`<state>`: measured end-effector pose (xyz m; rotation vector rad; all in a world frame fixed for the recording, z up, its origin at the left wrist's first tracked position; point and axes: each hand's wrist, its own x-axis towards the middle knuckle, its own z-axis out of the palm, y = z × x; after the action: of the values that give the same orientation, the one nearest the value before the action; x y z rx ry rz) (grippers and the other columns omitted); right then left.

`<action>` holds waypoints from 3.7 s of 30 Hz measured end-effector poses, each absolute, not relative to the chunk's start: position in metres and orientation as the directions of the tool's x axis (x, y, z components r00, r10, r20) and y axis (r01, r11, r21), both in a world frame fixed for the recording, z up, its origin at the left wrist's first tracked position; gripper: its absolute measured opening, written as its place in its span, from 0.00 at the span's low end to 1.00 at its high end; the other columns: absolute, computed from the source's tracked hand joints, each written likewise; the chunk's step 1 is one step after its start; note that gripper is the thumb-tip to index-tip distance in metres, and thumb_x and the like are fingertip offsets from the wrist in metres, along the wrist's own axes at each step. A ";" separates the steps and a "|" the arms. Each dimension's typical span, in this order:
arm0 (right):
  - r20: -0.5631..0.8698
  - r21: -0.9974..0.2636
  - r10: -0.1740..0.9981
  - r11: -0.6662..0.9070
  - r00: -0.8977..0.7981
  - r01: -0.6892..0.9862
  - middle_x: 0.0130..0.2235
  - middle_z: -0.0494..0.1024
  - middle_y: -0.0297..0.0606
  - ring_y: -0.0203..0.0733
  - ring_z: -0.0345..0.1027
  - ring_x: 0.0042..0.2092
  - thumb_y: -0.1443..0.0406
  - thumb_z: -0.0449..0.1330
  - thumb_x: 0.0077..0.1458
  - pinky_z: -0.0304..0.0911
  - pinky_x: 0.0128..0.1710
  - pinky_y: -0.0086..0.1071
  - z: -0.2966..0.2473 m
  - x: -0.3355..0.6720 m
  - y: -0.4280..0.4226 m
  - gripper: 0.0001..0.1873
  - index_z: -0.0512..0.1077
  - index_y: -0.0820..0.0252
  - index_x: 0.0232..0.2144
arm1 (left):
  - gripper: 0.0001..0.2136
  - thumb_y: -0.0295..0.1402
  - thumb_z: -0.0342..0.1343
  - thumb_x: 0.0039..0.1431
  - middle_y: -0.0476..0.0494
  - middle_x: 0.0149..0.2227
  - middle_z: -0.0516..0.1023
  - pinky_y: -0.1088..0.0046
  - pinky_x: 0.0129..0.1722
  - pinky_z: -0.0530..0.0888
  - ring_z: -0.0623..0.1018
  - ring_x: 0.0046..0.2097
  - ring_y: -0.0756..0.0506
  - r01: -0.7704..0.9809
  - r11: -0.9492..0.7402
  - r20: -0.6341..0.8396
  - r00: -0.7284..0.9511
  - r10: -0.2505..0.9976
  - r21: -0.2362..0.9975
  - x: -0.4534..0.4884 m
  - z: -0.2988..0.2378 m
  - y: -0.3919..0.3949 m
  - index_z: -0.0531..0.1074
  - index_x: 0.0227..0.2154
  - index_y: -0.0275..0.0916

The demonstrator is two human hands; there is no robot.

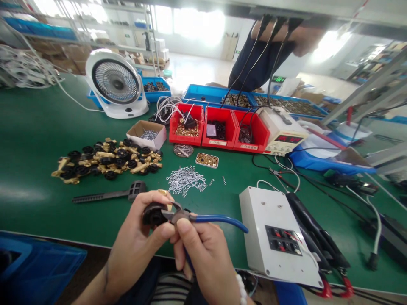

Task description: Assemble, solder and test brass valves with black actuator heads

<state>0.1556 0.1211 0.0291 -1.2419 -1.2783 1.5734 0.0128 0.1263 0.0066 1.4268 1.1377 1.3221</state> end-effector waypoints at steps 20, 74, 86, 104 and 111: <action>-0.160 -0.985 0.987 -0.158 0.022 -0.073 0.19 0.64 0.26 0.24 0.47 0.16 0.40 0.62 0.49 0.42 0.16 0.21 0.019 0.157 0.134 0.36 0.73 0.66 0.46 | 0.20 0.43 0.68 0.51 0.44 0.49 0.79 0.71 0.42 0.78 0.81 0.47 0.42 -0.157 0.011 0.016 0.168 0.986 0.987 0.006 -0.007 0.134 0.68 0.43 0.47; -0.281 -0.949 0.858 -0.315 -0.429 -0.008 0.11 0.59 0.25 0.27 0.47 0.14 0.44 0.48 0.63 0.46 0.18 0.26 0.032 0.156 0.120 0.29 0.67 0.59 0.23 | 0.08 0.42 0.53 0.66 0.51 0.42 0.63 0.80 0.43 0.71 0.69 0.42 0.52 0.421 -0.430 0.437 0.085 0.895 0.799 -0.002 0.015 0.129 0.65 0.41 0.45; -0.246 -0.960 0.915 -0.275 -0.321 -0.050 0.11 0.60 0.25 0.27 0.48 0.14 0.42 0.50 0.61 0.47 0.16 0.24 0.025 0.147 0.122 0.30 0.66 0.59 0.22 | 0.07 0.42 0.55 0.65 0.50 0.41 0.65 0.74 0.44 0.71 0.70 0.43 0.49 0.330 -0.318 0.319 0.054 0.946 0.888 -0.002 0.011 0.129 0.68 0.38 0.45; -0.323 -0.903 0.873 -0.399 -0.365 -0.156 0.10 0.59 0.24 0.25 0.44 0.12 0.42 0.51 0.61 0.41 0.14 0.22 0.030 0.152 0.122 0.29 0.66 0.60 0.24 | 0.18 0.40 0.59 0.62 0.48 0.40 0.78 0.76 0.37 0.78 0.78 0.35 0.50 -0.122 -0.060 0.073 0.106 0.992 0.991 0.001 0.010 0.134 0.66 0.54 0.49; -0.324 -0.896 0.852 -0.415 -0.411 -0.155 0.11 0.60 0.25 0.25 0.45 0.12 0.42 0.50 0.61 0.40 0.13 0.21 0.031 0.149 0.123 0.29 0.66 0.60 0.24 | 0.17 0.43 0.58 0.62 0.47 0.63 0.66 0.64 0.56 0.71 0.74 0.55 0.44 0.057 -0.250 0.250 -0.001 0.968 0.967 0.002 0.006 0.133 0.66 0.53 0.54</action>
<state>0.1493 0.1235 0.0308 -1.0871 -1.0803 1.8944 0.0016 0.1335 0.0055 1.4329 1.1269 1.3731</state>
